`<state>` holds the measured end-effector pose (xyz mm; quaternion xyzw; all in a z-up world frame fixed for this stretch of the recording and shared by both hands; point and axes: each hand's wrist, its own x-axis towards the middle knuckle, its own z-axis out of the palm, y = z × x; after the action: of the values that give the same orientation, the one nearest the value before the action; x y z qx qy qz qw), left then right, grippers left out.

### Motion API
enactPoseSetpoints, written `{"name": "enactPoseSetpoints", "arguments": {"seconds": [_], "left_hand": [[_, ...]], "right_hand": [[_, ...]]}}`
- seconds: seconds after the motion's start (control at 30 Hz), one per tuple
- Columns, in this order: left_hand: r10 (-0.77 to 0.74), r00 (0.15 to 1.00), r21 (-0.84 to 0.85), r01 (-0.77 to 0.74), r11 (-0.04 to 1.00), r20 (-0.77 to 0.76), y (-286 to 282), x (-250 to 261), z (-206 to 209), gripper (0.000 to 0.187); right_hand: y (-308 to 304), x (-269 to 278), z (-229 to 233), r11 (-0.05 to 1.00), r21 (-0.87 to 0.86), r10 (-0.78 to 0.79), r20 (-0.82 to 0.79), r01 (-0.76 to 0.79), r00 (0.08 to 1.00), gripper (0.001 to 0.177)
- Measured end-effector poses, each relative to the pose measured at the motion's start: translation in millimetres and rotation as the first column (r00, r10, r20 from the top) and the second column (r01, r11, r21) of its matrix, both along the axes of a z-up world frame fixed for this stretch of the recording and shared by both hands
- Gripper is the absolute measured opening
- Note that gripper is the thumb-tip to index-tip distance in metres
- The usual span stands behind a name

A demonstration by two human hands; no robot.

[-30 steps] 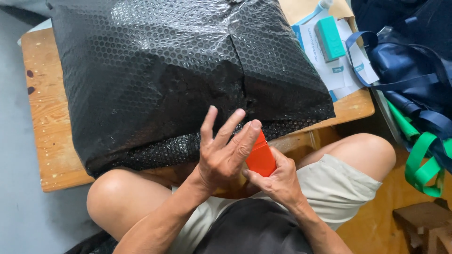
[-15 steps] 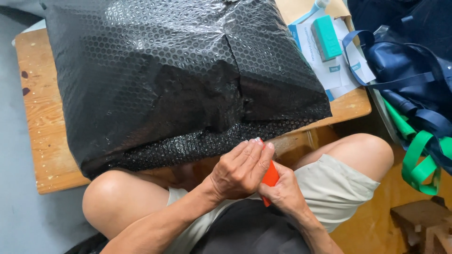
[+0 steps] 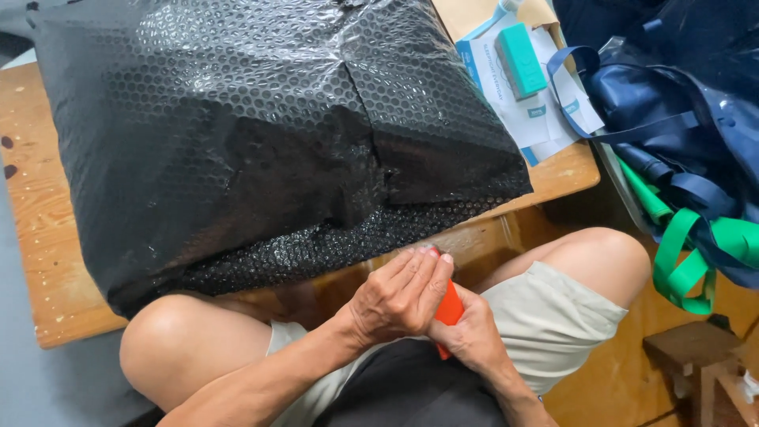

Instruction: Sealing a large black bubble wrap package using a manual tape dispenser.

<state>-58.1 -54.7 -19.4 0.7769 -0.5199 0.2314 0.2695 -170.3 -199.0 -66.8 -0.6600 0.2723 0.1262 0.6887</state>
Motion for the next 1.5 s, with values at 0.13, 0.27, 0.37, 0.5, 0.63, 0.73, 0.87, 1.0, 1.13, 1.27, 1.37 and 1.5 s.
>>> {"name": "enactPoseSetpoints", "arguments": {"seconds": [0.13,0.27,0.37,0.5,0.63,0.73,0.87,1.0,1.13,1.27,1.37,1.5], "left_hand": [[0.000,1.000,0.001,0.000,1.000,0.005,-5,-2,-7,0.026],[-0.016,1.000,0.013,0.016,1.000,-0.002,-6,-2,-13,0.026],[-0.027,1.000,0.010,0.027,1.000,-0.009,-7,0,-14,0.027],[-0.038,0.998,-0.016,0.037,0.999,-0.060,-6,1,-13,0.026],[-0.063,0.992,-0.041,0.059,0.997,-0.109,-5,2,-12,0.029],[-0.053,0.993,-0.022,0.050,0.998,-0.110,-4,3,-12,0.030],[-0.056,0.990,-0.041,0.052,0.998,-0.128,-6,7,-7,0.032],[-0.068,0.989,-0.065,0.060,0.996,-0.130,-5,9,-8,0.032],[-0.056,0.993,-0.046,0.052,0.998,-0.105,-7,5,-12,0.028],[-0.041,0.996,-0.005,0.041,0.999,-0.077,-8,3,-16,0.027],[-0.051,0.996,-0.003,0.051,0.999,-0.074,-7,2,-14,0.027],[-0.333,0.925,-0.234,0.288,0.929,-0.182,-29,-46,44,0.005]], "right_hand": [[-4,0,3,0.987,0.161,-0.023,-0.050,0.031,0.998,0.021],[-2,-1,-1,1.000,-0.026,-0.013,-0.026,0.012,1.000,0.022],[-6,-1,-3,0.999,-0.046,-0.005,0.012,0.005,1.000,0.024],[-6,1,-1,0.999,-0.033,0.022,0.005,-0.022,1.000,0.026],[-11,5,4,0.998,-0.055,0.025,-0.022,-0.026,0.999,0.027],[-15,6,5,0.967,0.256,0.004,0.003,-0.005,1.000,0.019],[-8,4,-11,0.996,0.093,-0.013,0.023,0.011,1.000,0.021],[-7,13,2,0.998,-0.050,0.036,-0.009,-0.036,0.999,0.025],[-12,17,11,0.996,-0.059,0.067,-0.071,-0.072,0.995,0.018],[-16,13,7,0.998,0.019,0.057,-0.090,-0.055,0.994,0.016],[-17,8,1,0.988,0.154,0.039,-0.104,-0.023,0.994,0.013],[-6,16,-24,0.995,0.083,0.071,-0.145,-0.059,0.987,0.023]]}}
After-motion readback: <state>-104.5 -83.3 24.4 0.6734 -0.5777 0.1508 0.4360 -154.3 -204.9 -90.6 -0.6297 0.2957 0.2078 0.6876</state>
